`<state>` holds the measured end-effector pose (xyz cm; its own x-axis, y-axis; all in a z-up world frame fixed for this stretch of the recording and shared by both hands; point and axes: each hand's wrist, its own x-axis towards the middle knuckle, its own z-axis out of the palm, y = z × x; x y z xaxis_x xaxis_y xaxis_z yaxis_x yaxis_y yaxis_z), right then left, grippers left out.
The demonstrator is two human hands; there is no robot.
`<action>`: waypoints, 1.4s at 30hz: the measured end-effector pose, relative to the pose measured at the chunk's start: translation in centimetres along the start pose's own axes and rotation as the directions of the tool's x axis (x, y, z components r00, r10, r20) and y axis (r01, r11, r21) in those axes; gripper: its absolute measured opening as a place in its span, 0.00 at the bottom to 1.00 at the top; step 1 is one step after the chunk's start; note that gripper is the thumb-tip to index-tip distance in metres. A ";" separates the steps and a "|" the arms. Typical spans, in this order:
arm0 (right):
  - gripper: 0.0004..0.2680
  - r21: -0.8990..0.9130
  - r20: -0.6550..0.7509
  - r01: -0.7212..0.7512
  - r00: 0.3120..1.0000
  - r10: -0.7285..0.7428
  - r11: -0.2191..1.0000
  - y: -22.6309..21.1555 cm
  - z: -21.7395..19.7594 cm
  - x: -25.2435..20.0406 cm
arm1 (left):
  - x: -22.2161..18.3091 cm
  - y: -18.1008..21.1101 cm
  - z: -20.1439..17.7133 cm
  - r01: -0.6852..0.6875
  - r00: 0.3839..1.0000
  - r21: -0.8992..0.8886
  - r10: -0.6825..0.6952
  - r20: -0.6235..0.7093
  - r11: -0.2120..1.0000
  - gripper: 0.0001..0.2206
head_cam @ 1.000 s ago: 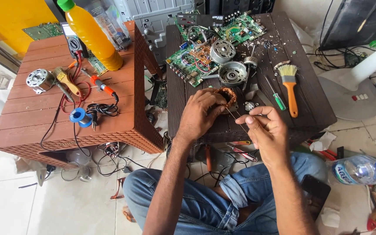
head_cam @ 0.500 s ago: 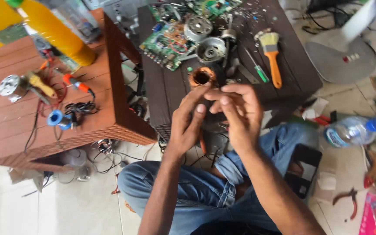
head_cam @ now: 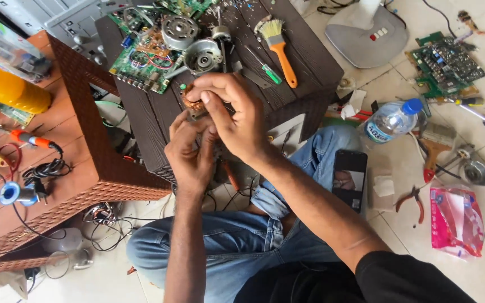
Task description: Unwinding copper wire from a motor stator for recycling or repair purposes.
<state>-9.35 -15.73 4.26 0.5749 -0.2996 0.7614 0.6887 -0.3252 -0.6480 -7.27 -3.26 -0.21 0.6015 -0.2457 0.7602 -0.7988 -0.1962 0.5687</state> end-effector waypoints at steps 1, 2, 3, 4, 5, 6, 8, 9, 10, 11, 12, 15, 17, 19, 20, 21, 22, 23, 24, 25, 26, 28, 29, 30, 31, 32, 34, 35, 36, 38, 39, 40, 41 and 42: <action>0.06 0.007 0.007 0.014 1.000 -0.014 1.000 0.2 -0.3 0.6 | 0.5 0.3 0.0 -0.009 1.000 0.006 0.009 -0.014 1.000 0.02; 0.05 0.017 0.011 -0.003 1.000 0.003 1.000 0.3 -0.5 0.8 | 0.7 0.6 -0.2 0.017 1.000 -0.023 -0.016 0.014 1.000 0.01; 0.04 0.026 0.016 -0.021 1.000 0.020 0.999 0.5 -0.6 1.1 | 0.9 0.9 -0.4 0.043 0.998 -0.051 -0.041 0.042 0.998 0.02; 0.04 0.041 0.028 -0.008 1.000 0.007 0.999 0.8 -1.0 1.3 | 0.8 1.0 -0.3 0.037 0.999 -0.038 -0.036 0.024 0.999 0.02; 0.04 -0.039 0.012 0.004 1.000 -0.003 0.999 1.1 -1.3 1.5 | 0.8 1.0 -0.4 0.051 0.998 -0.060 -0.049 0.028 0.997 0.02; 0.04 -0.116 -0.004 0.014 1.000 -0.015 0.993 1.5 -1.5 1.8 | 0.8 1.1 -0.4 0.066 0.997 -0.082 -0.064 0.032 0.994 0.02; 0.04 -0.059 -0.064 -0.049 0.997 0.045 0.997 2.9 -2.2 1.6 | 0.7 0.6 -0.1 0.088 0.996 -0.096 -0.089 -0.003 0.991 0.02; 0.04 -0.014 -0.131 -0.125 0.984 0.122 0.992 3.8 -2.5 1.6 | 0.6 0.3 0.1 0.114 0.993 -0.126 -0.118 -0.018 0.985 0.03; 0.04 -0.007 -0.117 -0.114 0.987 0.112 0.993 3.4 -2.8 0.4 | 0.6 0.7 0.0 0.109 0.993 -0.120 -0.114 -0.036 0.987 0.03; 0.05 -0.035 -0.099 -0.219 0.972 0.215 0.975 3.0 -3.2 -0.7 | 0.6 1.0 0.0 0.154 0.986 -0.157 -0.162 -0.039 0.976 0.04; 0.05 -0.064 -0.073 -0.303 0.952 0.298 0.951 3.0 -3.5 -1.0 | 1.1 1.2 0.1 0.183 0.978 -0.194 -0.198 -0.058 0.964 0.04; 0.05 -0.257 0.016 -0.239 0.968 0.252 0.936 0.6 -3.3 -1.7 | 0.8 0.3 1.0 0.188 0.972 -0.206 -0.212 -0.099 0.960 0.03; 0.05 -0.271 0.016 -0.232 0.969 0.245 0.934 0.8 -3.0 -1.5 | 1.0 0.6 1.2 0.179 0.975 -0.169 -0.198 -0.102 0.969 0.02; 0.05 -0.284 0.017 -0.232 0.969 0.247 0.930 1.1 -2.9 -1.6 | 0.8 0.7 1.3 0.179 0.976 -0.131 -0.192 -0.101 0.975 0.02; 0.05 -0.274 0.013 -0.254 0.963 0.268 0.928 1.3 -2.9 -1.5 | 0.7 0.7 1.4 0.171 0.979 -0.111 -0.182 -0.091 0.979 0.01; 0.05 -0.264 0.010 -0.276 0.957 0.289 0.924 1.4 -2.9 -1.4 | 0.6 0.7 1.5 0.164 0.982 -0.091 -0.171 -0.080 0.982 0.00; 0.05 -0.260 0.017 -0.274 0.958 0.288 0.926 1.4 -2.8 -1.2 | 0.6 0.6 1.4 0.165 0.981 -0.086 -0.173 -0.086 0.982 0.00; 0.05 -0.265 0.030 -0.284 0.953 0.302 0.921 1.4 -2.8 -1.1 | 0.6 0.4 1.3 0.161 0.983 -0.086 -0.168 -0.081 0.983 0.01; 0.05 -0.273 0.042 -0.297 0.946 0.320 0.915 1.3 -2.8 -1.0 | 0.4 0.3 1.2 0.159 0.983 -0.089 -0.165 -0.074 0.983 0.01; 0.05 -0.273 0.049 -0.298 0.945 0.322 0.915 1.6 -3.0 -1.1 | 0.4 0.3 1.0 0.163 0.982 -0.087 -0.170 -0.078 0.983 0.01; 0.05 -0.211 0.038 -0.372 0.921 0.388 0.904 2.0 -3.0 -1.2 | 0.4 0.3 0.8 0.156 0.984 -0.085 -0.162 -0.069 0.984 0.02; 0.06 -0.150 0.036 -0.447 0.889 0.456 0.882 2.5 -3.3 -1.1 | 0.4 -0.2 0.1 0.152 0.986 -0.084 -0.158 -0.061 0.985 0.04; 0.06 -0.134 0.066 -0.457 0.881 0.468 0.879 2.7 -3.6 -0.9 | 0.4 -0.8 -0.4 0.153 0.985 -0.050 -0.156 -0.069 0.987 0.04; 0.06 -0.120 0.093 -0.468 0.873 0.480 0.875 2.9 -3.9 -0.8 | 0.3 -1.4 -0.7 0.153 0.985 -0.018 -0.153 -0.074 0.988 0.05; 0.06 -0.122 0.093 -0.471 0.871 0.482 0.874 3.3 -4.2 -0.5 | 1.0 -2.1 -1.1 0.156 0.985 -0.020 -0.157 -0.073 0.988 0.05; 0.06 -0.145 0.123 -0.457 0.871 0.475 0.877 3.7 -4.5 -0.3 | 1.5 -2.8 -1.5 0.111 0.993 0.072 -0.107 -0.058 0.991 0.06; 0.06 -0.171 0.162 -0.448 0.866 0.473 0.878 4.3 -4.8 -0.2 | 2.4 -3.4 -2.3 0.076 0.997 0.164 -0.070 -0.042 0.983 0.08; 0.06 -0.187 0.183 -0.433 0.867 0.464 0.882 4.4 -4.9 -0.2 | 2.9 -3.3 -2.6 0.039 0.999 0.204 -0.040 -0.001 0.978 0.09; 0.06 -0.203 0.203 -0.413 0.869 0.451 0.888 4.7 -5.1 -0.1 | 3.5 -3.2 -2.9 -0.003 0.999 0.239 -0.007 0.040 0.971 0.11; 0.05 -0.271 0.251 -0.399 0.849 0.464 0.876 5.0 -5.5 0.2 | 3.4 -3.9 -2.7 0.030 0.994 0.217 -0.051 0.096 0.976 0.10; 0.05 -0.334 0.289 -0.380 0.830 0.478 0.862 5.1 -5.8 0.4 | 3.3 -4.3 -2.6 0.056 0.983 0.197 -0.088 0.159 0.979 0.09; 0.05 -0.338 0.288 -0.384 0.827 0.482 0.860 5.0 -5.8 0.7 | 3.4 -4.0 -2.7 0.060 0.983 0.193 -0.092 0.161 0.979 0.09; 0.06 -0.390 0.324 -0.355 0.811 0.487 0.850 4.9 -5.7 1.0 | 3.4 -3.6 -2.8 0.071 0.977 0.208 -0.110 0.184 0.976 0.09; 0.06 -0.438 0.362 -0.320 0.793 0.490 0.840 4.9 -5.5 1.4 | 3.6 -3.4 -3.0 0.081 0.971 0.226 -0.128 0.204 0.971 0.09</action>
<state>-7.58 -22.65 2.07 0.9534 -0.0720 0.2928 0.2015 -0.5702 -0.7964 -2.48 -0.59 1.54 0.6881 -0.4070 0.6007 -0.7248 -0.4249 0.5423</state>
